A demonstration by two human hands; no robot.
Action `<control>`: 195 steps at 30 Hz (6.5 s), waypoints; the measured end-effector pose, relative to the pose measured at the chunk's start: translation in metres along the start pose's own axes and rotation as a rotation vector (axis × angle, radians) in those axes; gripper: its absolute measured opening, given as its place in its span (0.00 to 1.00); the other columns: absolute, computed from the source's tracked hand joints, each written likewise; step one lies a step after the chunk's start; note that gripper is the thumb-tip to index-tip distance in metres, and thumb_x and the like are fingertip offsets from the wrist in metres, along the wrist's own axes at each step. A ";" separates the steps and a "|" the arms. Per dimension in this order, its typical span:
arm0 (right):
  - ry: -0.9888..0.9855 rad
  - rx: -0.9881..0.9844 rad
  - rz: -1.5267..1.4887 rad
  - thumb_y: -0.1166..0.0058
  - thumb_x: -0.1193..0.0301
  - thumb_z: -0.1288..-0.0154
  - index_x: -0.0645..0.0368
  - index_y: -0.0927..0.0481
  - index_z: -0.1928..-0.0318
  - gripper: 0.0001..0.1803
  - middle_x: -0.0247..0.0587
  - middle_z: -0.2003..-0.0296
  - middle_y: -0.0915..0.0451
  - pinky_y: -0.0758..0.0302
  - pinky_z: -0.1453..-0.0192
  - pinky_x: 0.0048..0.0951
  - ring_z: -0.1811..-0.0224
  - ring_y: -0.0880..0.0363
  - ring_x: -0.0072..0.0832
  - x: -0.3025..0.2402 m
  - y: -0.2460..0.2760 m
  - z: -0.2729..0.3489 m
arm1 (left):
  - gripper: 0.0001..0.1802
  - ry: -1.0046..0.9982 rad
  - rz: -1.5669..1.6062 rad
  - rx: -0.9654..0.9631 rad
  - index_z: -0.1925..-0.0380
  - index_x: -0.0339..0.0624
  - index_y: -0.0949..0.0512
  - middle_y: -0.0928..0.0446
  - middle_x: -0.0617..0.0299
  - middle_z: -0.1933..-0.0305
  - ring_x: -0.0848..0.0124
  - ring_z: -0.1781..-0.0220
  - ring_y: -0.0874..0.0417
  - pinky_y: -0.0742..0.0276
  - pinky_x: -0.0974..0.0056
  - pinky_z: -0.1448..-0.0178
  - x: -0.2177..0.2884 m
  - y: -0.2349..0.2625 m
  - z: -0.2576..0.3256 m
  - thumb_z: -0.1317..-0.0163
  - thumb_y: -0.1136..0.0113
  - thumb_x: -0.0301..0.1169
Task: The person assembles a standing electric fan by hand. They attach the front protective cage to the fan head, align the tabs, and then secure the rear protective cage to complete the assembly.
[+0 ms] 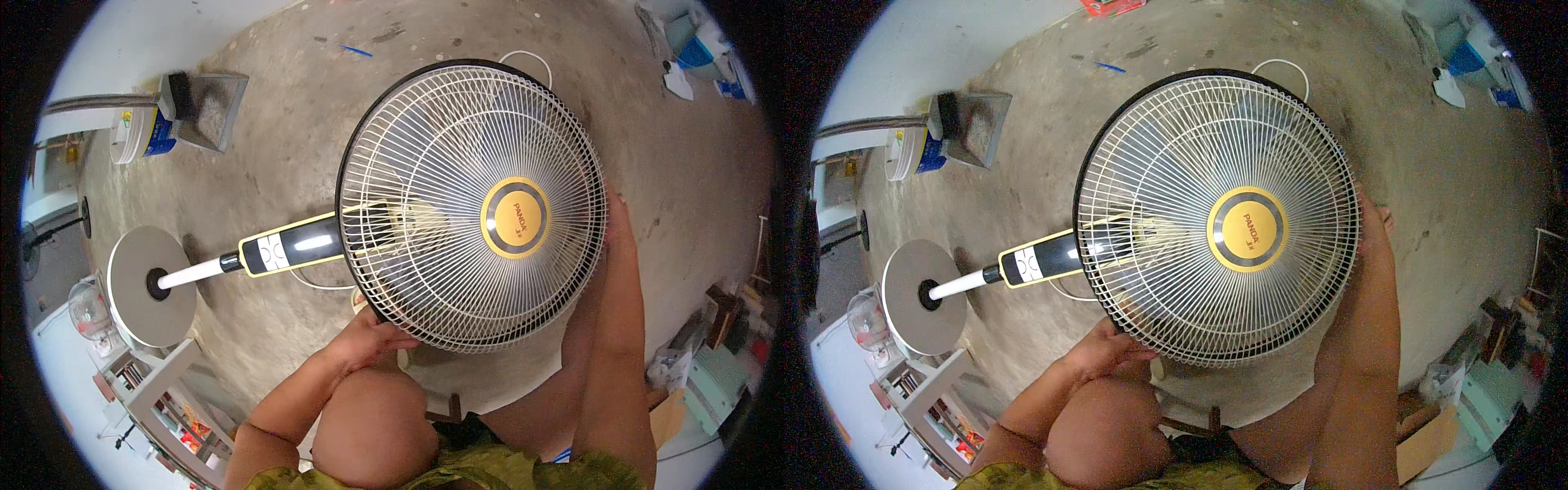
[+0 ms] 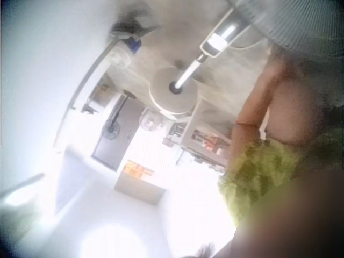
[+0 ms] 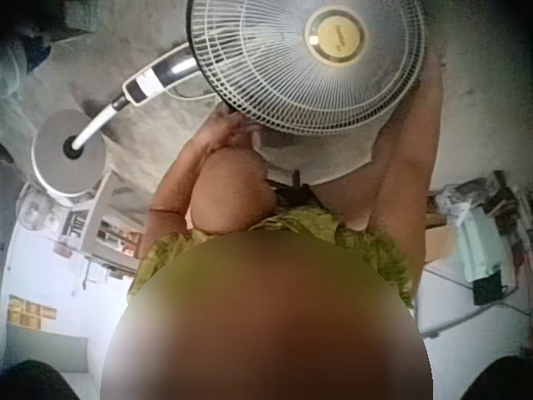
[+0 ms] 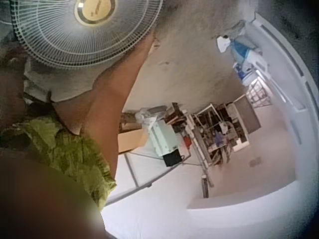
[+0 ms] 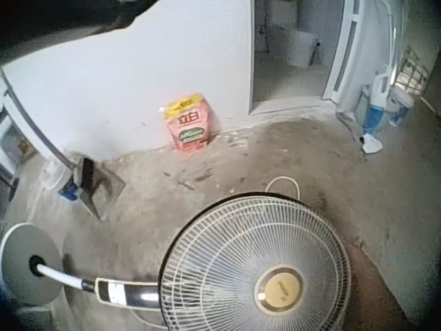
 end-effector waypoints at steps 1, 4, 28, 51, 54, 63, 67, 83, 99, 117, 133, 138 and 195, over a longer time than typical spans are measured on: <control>-0.037 0.014 -0.062 0.48 0.64 0.33 0.70 0.22 0.52 0.20 0.51 0.59 0.18 0.17 0.64 0.36 0.65 0.17 0.35 0.005 0.007 -0.012 | 0.23 0.008 0.007 0.011 0.43 0.36 0.35 0.24 0.51 0.48 0.60 0.50 0.19 0.19 0.60 0.47 -0.001 0.000 -0.001 0.40 0.50 0.16; -0.045 -0.214 0.005 0.48 0.57 0.34 0.67 0.30 0.43 0.29 0.52 0.48 0.25 0.24 0.50 0.39 0.53 0.23 0.39 0.008 -0.005 -0.018 | 0.26 -0.014 0.057 -0.013 0.41 0.39 0.36 0.24 0.51 0.47 0.60 0.49 0.19 0.18 0.59 0.47 -0.001 0.000 -0.002 0.40 0.49 0.16; 0.122 -0.166 0.134 0.56 0.52 0.30 0.60 0.27 0.44 0.26 0.48 0.48 0.24 0.27 0.46 0.36 0.48 0.25 0.36 -0.006 0.003 0.002 | 0.25 -0.036 0.031 -0.055 0.40 0.36 0.38 0.25 0.50 0.47 0.58 0.50 0.19 0.19 0.58 0.46 0.000 0.001 -0.004 0.38 0.52 0.17; 0.295 -0.199 0.596 0.42 0.46 0.43 0.58 0.51 0.29 0.51 0.57 0.33 0.43 0.37 0.33 0.41 0.33 0.40 0.47 0.022 0.036 0.081 | 0.24 -0.244 -0.083 -0.078 0.41 0.37 0.42 0.27 0.45 0.48 0.51 0.52 0.19 0.20 0.52 0.43 0.011 -0.001 -0.007 0.38 0.59 0.15; 0.294 -0.147 0.527 0.41 0.45 0.43 0.59 0.53 0.29 0.52 0.57 0.32 0.45 0.41 0.31 0.42 0.30 0.44 0.47 0.024 0.052 0.074 | 0.30 -0.230 -0.268 -0.054 0.36 0.46 0.50 0.31 0.46 0.42 0.53 0.50 0.19 0.19 0.54 0.46 0.015 -0.022 0.000 0.37 0.57 0.17; 0.215 -0.172 0.536 0.47 0.50 0.37 0.57 0.52 0.29 0.45 0.57 0.33 0.44 0.33 0.35 0.41 0.35 0.37 0.46 0.031 0.036 0.095 | 0.27 -0.379 -0.564 -0.002 0.37 0.39 0.43 0.29 0.56 0.42 0.65 0.44 0.27 0.27 0.62 0.43 0.013 0.005 0.014 0.36 0.48 0.24; 0.242 -0.076 0.682 0.49 0.50 0.35 0.59 0.50 0.29 0.43 0.58 0.32 0.46 0.37 0.33 0.41 0.33 0.39 0.44 0.037 0.050 0.066 | 0.31 -0.503 -0.463 -0.070 0.37 0.37 0.43 0.30 0.59 0.43 0.68 0.43 0.30 0.29 0.63 0.42 0.021 0.000 0.006 0.39 0.43 0.20; 0.510 0.150 0.946 0.55 0.50 0.31 0.69 0.25 0.49 0.30 0.57 0.50 0.27 0.30 0.45 0.39 0.52 0.24 0.43 -0.009 0.025 0.098 | 0.43 -0.438 -0.276 -0.133 0.35 0.37 0.48 0.34 0.56 0.39 0.67 0.37 0.32 0.32 0.61 0.36 0.020 0.003 0.009 0.48 0.36 0.15; 0.487 0.170 1.110 0.64 0.46 0.29 0.68 0.26 0.47 0.34 0.58 0.45 0.35 0.33 0.39 0.42 0.45 0.28 0.47 0.008 0.041 0.071 | 0.35 -0.644 -0.363 0.166 0.28 0.52 0.68 0.31 0.52 0.41 0.70 0.59 0.19 0.19 0.68 0.61 0.062 0.024 0.019 0.27 0.69 0.47; 0.433 0.132 1.303 0.70 0.50 0.27 0.68 0.36 0.37 0.34 0.62 0.37 0.41 0.42 0.32 0.45 0.36 0.38 0.51 -0.011 0.005 0.107 | 0.27 -1.048 -0.698 0.607 0.34 0.33 0.42 0.28 0.57 0.59 0.70 0.58 0.28 0.31 0.68 0.50 0.145 0.049 0.015 0.26 0.64 0.39; 0.625 0.066 1.119 0.71 0.58 0.26 0.70 0.34 0.41 0.28 0.67 0.46 0.35 0.38 0.38 0.45 0.42 0.34 0.54 0.009 0.029 0.065 | 0.12 -1.097 -0.302 0.422 0.53 0.37 0.29 0.32 0.68 0.72 0.79 0.69 0.34 0.35 0.73 0.61 0.185 0.070 -0.018 0.34 0.54 0.27; 0.645 0.075 1.044 0.72 0.58 0.26 0.68 0.35 0.40 0.27 0.65 0.46 0.35 0.38 0.38 0.44 0.44 0.33 0.54 0.009 0.030 0.060 | 0.24 -1.122 -0.456 0.371 0.37 0.34 0.35 0.23 0.61 0.58 0.75 0.56 0.26 0.32 0.72 0.47 0.212 0.050 -0.017 0.30 0.57 0.34; 0.569 0.119 0.968 0.68 0.53 0.26 0.70 0.40 0.36 0.32 0.62 0.38 0.38 0.45 0.31 0.41 0.36 0.38 0.49 0.006 0.025 0.070 | 0.19 -1.049 -0.312 0.304 0.44 0.33 0.28 0.22 0.61 0.53 0.75 0.51 0.24 0.31 0.70 0.44 0.230 0.041 -0.032 0.29 0.55 0.33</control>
Point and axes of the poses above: each hand's wrist, its own z-axis away from the middle knuckle, its own y-axis out of the back of the hand, x = y × z, the point moved 9 cm from there along -z, towards the middle knuckle
